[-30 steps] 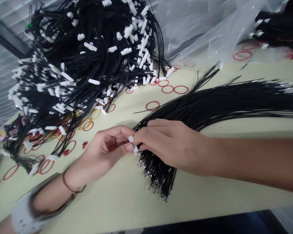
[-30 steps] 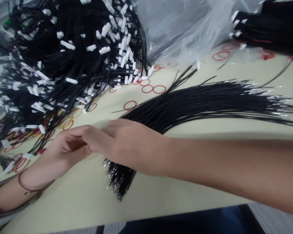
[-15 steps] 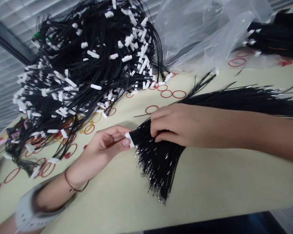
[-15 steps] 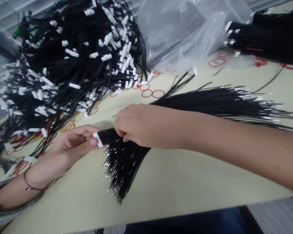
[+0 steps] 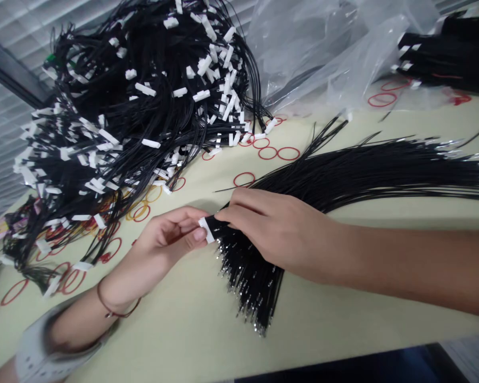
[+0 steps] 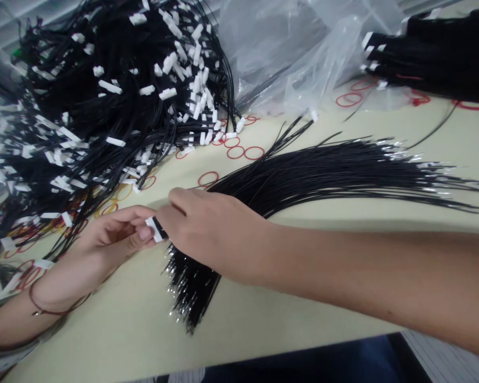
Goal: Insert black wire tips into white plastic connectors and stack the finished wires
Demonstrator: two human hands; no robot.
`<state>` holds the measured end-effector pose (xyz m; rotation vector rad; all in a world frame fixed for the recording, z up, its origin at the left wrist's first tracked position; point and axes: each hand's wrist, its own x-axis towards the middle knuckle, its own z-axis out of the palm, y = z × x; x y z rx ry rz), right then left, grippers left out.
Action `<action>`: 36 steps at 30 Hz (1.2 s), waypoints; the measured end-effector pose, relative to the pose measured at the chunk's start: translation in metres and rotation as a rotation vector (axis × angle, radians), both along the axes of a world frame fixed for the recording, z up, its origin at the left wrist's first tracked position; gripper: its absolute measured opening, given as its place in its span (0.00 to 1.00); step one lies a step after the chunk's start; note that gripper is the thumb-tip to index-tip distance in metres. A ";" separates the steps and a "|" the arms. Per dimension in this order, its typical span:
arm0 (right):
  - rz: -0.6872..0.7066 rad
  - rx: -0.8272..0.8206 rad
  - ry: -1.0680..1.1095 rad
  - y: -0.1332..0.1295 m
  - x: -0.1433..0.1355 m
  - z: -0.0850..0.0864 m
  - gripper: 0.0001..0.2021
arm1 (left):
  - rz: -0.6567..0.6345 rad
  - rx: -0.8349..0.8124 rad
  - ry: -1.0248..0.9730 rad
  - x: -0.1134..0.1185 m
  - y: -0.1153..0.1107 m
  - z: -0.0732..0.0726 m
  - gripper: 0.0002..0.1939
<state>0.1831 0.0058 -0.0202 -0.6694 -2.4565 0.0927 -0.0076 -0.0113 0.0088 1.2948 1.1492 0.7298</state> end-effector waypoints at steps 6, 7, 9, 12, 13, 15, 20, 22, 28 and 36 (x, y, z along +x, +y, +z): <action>-0.015 -0.005 0.046 0.000 -0.001 0.001 0.12 | -0.021 0.024 0.047 -0.003 0.000 -0.001 0.05; -0.012 -0.008 0.053 0.000 -0.002 0.001 0.11 | -0.023 0.024 0.044 -0.003 0.000 -0.001 0.05; -0.008 -0.020 0.070 0.001 -0.002 0.000 0.10 | -0.029 0.026 0.046 -0.003 0.000 -0.001 0.05; -0.021 -0.018 0.099 0.001 -0.002 0.000 0.09 | -0.032 0.030 0.048 -0.003 0.001 -0.001 0.05; -0.027 -0.020 0.107 0.002 -0.002 0.000 0.08 | -0.027 0.029 0.049 -0.003 0.001 -0.001 0.04; -0.036 -0.043 0.124 0.002 -0.001 0.001 0.08 | -0.019 0.030 0.053 -0.003 0.001 -0.002 0.04; -0.044 -0.180 0.154 0.000 0.000 0.002 0.09 | -0.031 0.055 0.046 -0.003 0.000 -0.001 0.06; -0.046 -0.221 0.169 0.000 0.001 0.002 0.08 | -0.026 0.055 0.040 -0.003 0.000 0.000 0.06; -0.016 -0.222 0.178 0.000 -0.003 -0.002 0.09 | -0.021 0.063 0.050 -0.002 -0.001 -0.002 0.05; 0.038 -0.081 0.233 0.005 -0.001 0.004 0.11 | 0.073 0.126 0.016 -0.002 -0.001 0.000 0.04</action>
